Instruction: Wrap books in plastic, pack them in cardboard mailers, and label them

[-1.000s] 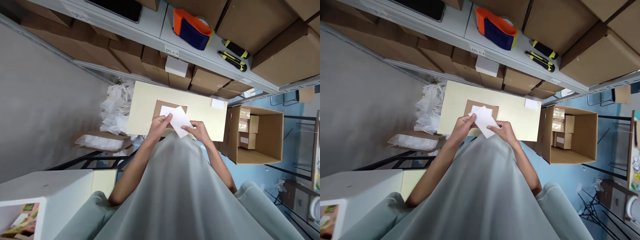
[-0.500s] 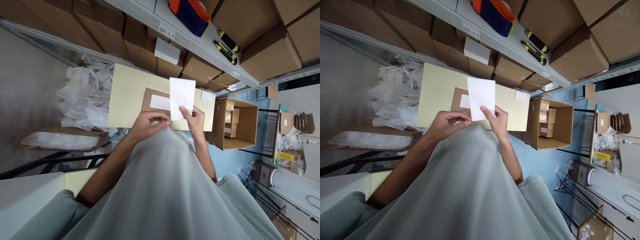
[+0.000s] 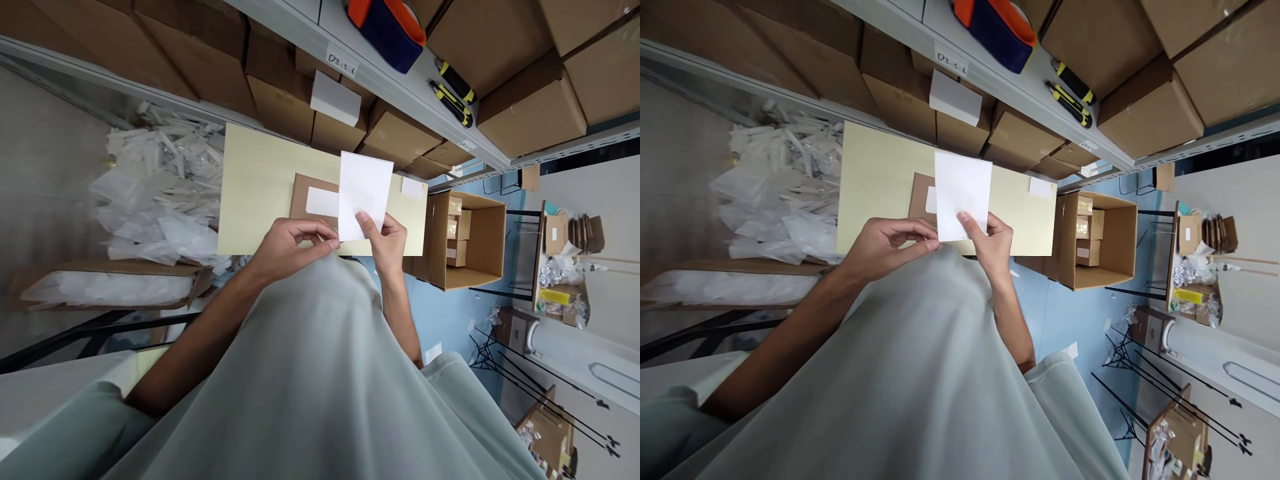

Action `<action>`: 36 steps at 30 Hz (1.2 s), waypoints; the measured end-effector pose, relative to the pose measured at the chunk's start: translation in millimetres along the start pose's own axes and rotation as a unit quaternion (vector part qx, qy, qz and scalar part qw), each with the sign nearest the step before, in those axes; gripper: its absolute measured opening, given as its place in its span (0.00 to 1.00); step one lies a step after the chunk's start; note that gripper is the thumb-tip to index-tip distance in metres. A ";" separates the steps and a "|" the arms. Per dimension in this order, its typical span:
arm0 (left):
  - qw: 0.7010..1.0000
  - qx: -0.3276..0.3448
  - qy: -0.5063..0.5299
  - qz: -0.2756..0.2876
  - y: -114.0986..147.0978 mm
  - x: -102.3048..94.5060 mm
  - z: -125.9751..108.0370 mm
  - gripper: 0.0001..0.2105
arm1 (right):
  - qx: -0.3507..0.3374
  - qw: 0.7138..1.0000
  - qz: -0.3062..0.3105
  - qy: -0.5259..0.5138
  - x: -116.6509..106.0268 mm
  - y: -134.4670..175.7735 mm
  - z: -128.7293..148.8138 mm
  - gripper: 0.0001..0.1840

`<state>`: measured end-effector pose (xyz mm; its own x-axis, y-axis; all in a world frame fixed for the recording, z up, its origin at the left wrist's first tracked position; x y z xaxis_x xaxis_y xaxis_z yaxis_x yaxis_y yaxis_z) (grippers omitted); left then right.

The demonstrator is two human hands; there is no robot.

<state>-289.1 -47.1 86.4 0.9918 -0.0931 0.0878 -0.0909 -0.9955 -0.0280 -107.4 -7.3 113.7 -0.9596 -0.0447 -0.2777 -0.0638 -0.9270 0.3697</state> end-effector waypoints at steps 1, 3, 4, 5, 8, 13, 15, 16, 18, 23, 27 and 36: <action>1.000 0.000 0.003 0.001 1.6 -2.6 0.5 0.15 | 0.000 1.000 -0.003 -0.001 2.3 1.5 -0.2 0.29; 1.000 0.001 0.009 -0.001 4.9 -7.7 1.6 0.14 | -0.001 1.000 -0.009 0.001 6.5 4.3 -0.7 0.29; 1.000 0.000 0.010 -0.002 6.4 -10.0 2.2 0.14 | -0.003 1.000 -0.012 0.001 8.6 5.8 -0.9 0.28; 1.000 -0.001 0.012 -0.003 7.9 -12.3 2.8 0.14 | -0.004 1.000 -0.013 0.003 10.8 7.3 -0.9 0.28; 1.000 -0.001 0.014 -0.003 11.8 -18.9 3.1 0.14 | -0.003 1.000 -0.018 0.016 17.3 12.1 -1.2 0.28; 1.000 0.018 0.020 0.011 16.5 -27.7 -1.8 0.13 | 0.011 1.000 -0.010 0.005 31.1 15.5 -6.9 0.29; 0.999 0.030 0.027 0.011 17.7 -31.6 -3.8 0.13 | 0.029 0.999 0.024 0.001 43.4 12.2 -17.5 0.30; 0.999 0.034 0.030 0.008 18.2 -33.9 -4.1 0.13 | 0.044 0.998 0.052 0.008 51.8 10.1 -25.2 0.31; 0.999 0.037 0.033 0.001 19.2 -39.1 -3.4 0.13 | 0.071 0.991 0.106 0.039 68.4 7.3 -41.6 0.32; 0.999 0.024 0.023 -0.011 22.0 -54.2 3.1 0.13 | 0.023 0.990 0.088 0.106 78.5 14.0 -41.9 0.27; 1.000 0.014 0.022 -0.018 23.5 -65.4 1.9 0.13 | -0.089 0.989 0.072 0.090 76.2 36.6 0.9 0.20; 1.000 -0.002 0.007 -0.017 25.3 -81.7 -13.3 0.15 | -0.120 0.982 0.090 0.117 95.7 55.4 31.3 0.18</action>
<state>-373.6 -64.9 91.7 0.9930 -0.0594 0.1018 -0.0575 -0.9981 -0.0214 -211.3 -51.3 135.4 -0.8590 -0.2736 -0.4328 0.1940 -0.9561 0.2194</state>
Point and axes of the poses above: each hand's wrist, its own y-axis away from the middle knuckle, its own x-axis out of the palm, z = x × y, the point moved 8 cm from there along -y, towards the middle knuckle, and after that the axes turned 10 degrees about x, right-handed, at the moved point
